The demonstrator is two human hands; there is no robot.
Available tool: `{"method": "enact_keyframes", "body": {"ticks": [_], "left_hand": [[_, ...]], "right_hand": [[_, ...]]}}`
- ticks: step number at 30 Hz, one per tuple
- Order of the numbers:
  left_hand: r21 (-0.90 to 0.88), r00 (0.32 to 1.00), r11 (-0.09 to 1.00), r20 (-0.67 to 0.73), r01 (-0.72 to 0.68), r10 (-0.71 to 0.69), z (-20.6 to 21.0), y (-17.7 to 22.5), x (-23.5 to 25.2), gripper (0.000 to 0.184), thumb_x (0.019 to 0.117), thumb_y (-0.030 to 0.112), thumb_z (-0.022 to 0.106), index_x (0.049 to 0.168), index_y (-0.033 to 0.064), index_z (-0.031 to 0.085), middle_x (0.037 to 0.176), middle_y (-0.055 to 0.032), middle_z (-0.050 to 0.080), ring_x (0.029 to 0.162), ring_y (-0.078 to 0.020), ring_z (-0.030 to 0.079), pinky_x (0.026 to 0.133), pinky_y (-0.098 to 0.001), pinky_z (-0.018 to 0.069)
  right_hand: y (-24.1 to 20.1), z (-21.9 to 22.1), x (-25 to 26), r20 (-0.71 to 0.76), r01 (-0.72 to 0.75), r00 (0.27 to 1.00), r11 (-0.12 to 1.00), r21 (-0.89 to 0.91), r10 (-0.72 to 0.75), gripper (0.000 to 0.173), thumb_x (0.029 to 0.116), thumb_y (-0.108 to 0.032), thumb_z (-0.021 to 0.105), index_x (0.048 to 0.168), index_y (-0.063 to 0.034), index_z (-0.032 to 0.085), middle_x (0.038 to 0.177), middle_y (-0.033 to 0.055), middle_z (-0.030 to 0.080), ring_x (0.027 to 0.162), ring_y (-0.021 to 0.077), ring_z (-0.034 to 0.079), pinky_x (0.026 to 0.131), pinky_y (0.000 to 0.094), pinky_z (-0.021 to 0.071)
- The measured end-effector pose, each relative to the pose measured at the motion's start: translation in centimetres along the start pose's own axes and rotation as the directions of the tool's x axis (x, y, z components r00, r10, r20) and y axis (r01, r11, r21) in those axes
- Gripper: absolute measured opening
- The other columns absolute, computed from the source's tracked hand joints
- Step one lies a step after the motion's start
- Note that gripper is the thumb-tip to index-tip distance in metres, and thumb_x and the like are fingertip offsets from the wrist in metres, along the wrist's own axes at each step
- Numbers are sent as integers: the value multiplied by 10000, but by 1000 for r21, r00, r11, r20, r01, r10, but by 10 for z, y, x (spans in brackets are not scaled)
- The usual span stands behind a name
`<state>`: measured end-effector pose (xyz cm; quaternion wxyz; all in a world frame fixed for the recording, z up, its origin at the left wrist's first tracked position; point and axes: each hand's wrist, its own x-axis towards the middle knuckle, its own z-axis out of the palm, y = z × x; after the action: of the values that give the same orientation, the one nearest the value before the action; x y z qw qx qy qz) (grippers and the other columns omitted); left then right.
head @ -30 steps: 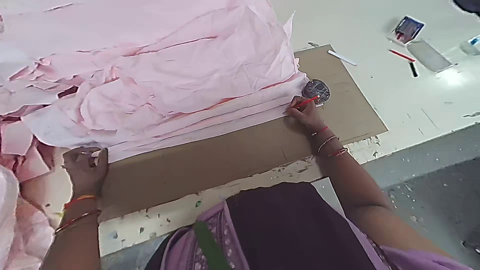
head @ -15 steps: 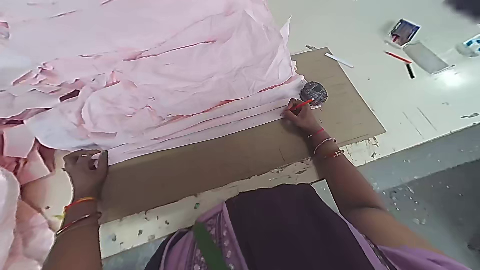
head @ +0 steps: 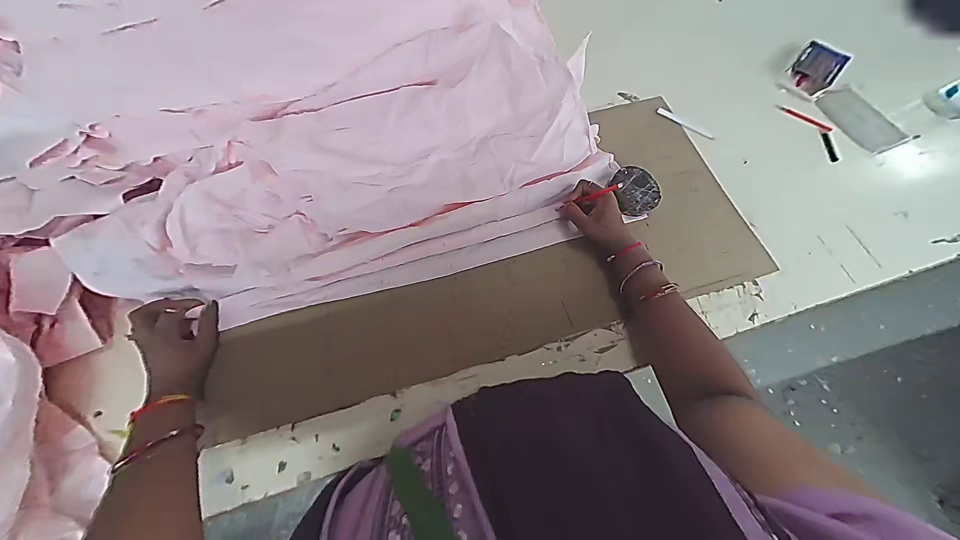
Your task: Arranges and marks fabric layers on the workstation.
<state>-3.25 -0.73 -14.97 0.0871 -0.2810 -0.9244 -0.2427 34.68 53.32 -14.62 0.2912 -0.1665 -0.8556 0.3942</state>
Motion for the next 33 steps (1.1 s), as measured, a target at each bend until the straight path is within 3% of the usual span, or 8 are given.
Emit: {"method": "enact_keyframes", "body": {"ticks": [4,7,10,12,16,21,24,33], "left_hand": [[-13,1000,1000,-16,6,-6,3,-5,0,507,1014,328,537,1124,-160,620,1343,-437,460,1090,-496,575,967,-521,470],[-11,1000,1000,-22,7,-7,2,-3,3,529,1001,341,543,1108,-171,626,1332,-448,463,1114,-522,564,980,-557,458],[-17,1000,1000,-16,12,-13,3,-6,1,528,1005,345,547,1101,-168,629,1315,-446,476,1112,-535,564,964,-579,465],[-34,1000,999,-18,11,-12,4,-7,1,532,998,353,541,1110,-160,630,1322,-439,481,1144,-547,548,982,-596,447],[-63,999,998,-47,-16,13,5,-5,3,498,989,319,554,1089,-162,638,1298,-440,504,1116,-577,560,963,-645,439],[-98,991,992,-98,76,-86,2,-2,0,494,1007,308,536,1181,-147,615,1365,-408,471,1165,-516,570,987,-577,482],[-129,914,944,-242,303,-327,-1,4,-2,648,1035,383,442,1385,-159,496,1531,-414,339,1455,-563,303,1220,-607,200],[-136,833,850,-172,509,-526,-2,-2,3,678,942,391,689,1306,-167,562,1554,-414,317,1479,-583,247,1220,-643,158]], "right_hand": [[-3,0,-2,-45,-107,992,971,212,119,99,888,-111,579,814,-69,527,649,-27,479,528,23,430,507,200,376],[-29,-8,-9,-249,-178,920,890,420,302,93,999,-123,473,1061,-149,537,818,-90,577,637,-30,508,587,159,451],[-25,-25,-2,-317,-199,940,959,-202,128,318,1091,-151,414,1282,36,586,1119,180,664,1009,235,651,921,398,532],[-11,-35,10,-80,-149,989,779,-609,126,331,1051,-109,472,1295,64,613,1306,304,607,1282,472,546,1075,660,383],[20,-62,39,37,-111,973,596,-795,229,343,966,-120,642,1269,41,658,1293,305,629,1278,498,546,1064,711,333],[59,-110,33,-333,-462,884,509,-726,328,418,1057,-223,457,1302,75,618,1405,385,515,1356,564,450,1120,737,274],[38,-106,30,-422,-535,844,568,-625,331,467,1020,-125,464,1401,141,509,1600,401,223,1505,547,219,1215,641,199],[-41,-19,32,2,-477,792,620,-623,611,748,1036,-513,521,1385,149,494,1421,399,477,1357,516,472,1109,646,363]]}}
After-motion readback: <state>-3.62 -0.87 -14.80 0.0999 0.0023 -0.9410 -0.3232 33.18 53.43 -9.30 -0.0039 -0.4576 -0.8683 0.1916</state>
